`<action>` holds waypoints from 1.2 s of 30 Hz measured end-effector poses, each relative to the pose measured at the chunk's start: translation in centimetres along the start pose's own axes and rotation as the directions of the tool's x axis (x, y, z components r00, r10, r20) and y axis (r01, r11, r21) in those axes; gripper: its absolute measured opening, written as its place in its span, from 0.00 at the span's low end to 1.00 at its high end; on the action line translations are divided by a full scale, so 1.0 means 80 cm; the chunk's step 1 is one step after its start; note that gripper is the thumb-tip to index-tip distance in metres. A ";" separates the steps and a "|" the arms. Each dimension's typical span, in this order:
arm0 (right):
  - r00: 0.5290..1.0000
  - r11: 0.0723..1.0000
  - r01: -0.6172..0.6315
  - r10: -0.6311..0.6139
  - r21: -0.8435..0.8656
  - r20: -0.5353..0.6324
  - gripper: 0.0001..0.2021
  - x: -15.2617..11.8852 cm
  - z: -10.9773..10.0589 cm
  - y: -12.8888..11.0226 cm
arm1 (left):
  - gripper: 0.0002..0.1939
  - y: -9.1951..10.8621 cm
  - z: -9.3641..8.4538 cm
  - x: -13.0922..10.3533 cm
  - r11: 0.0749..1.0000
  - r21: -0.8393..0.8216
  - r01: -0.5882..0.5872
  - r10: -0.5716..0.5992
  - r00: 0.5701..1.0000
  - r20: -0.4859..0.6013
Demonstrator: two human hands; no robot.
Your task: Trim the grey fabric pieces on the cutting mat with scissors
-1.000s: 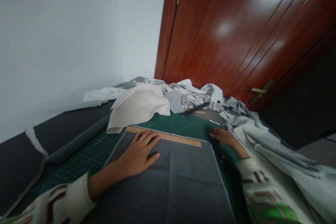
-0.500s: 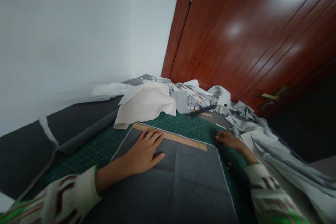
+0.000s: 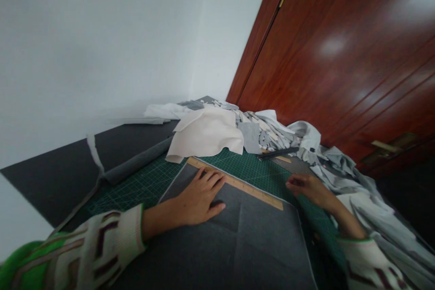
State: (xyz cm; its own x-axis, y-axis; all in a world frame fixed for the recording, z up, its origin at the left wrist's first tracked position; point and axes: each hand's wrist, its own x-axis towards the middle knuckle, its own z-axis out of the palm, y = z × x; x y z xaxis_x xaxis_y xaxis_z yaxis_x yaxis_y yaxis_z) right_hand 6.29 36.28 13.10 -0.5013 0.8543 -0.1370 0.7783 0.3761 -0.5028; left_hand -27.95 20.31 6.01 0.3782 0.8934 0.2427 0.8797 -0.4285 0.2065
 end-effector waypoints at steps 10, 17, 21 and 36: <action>0.916 0.920 0.364 -0.382 0.144 0.123 0.14 0.071 0.040 -0.160 | 0.34 0.001 0.005 -0.003 0.999 -0.041 0.003 -0.005 0.999 -0.052; 0.834 0.851 0.510 -0.525 0.124 0.168 0.09 0.132 0.093 -0.222 | 0.35 0.003 0.005 -0.007 0.998 -0.057 0.006 -0.009 0.998 -0.061; 0.828 0.849 0.520 -0.529 0.097 0.188 0.07 0.154 0.121 -0.245 | 0.35 0.001 0.007 -0.007 0.998 -0.061 -0.007 0.004 0.999 -0.045; 0.824 0.823 0.559 -0.539 -0.101 0.173 0.06 0.161 0.161 -0.269 | 0.35 0.000 0.006 -0.009 1.000 -0.019 -0.025 0.024 0.998 -0.066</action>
State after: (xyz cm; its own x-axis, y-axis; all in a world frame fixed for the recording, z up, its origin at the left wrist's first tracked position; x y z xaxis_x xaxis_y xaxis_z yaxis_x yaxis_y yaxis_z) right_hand -21.82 34.56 11.17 -0.8982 0.4395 0.0108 0.3982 0.8237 -0.4037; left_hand -28.12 19.74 5.36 0.3790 0.8721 0.3094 0.8643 -0.4531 0.2183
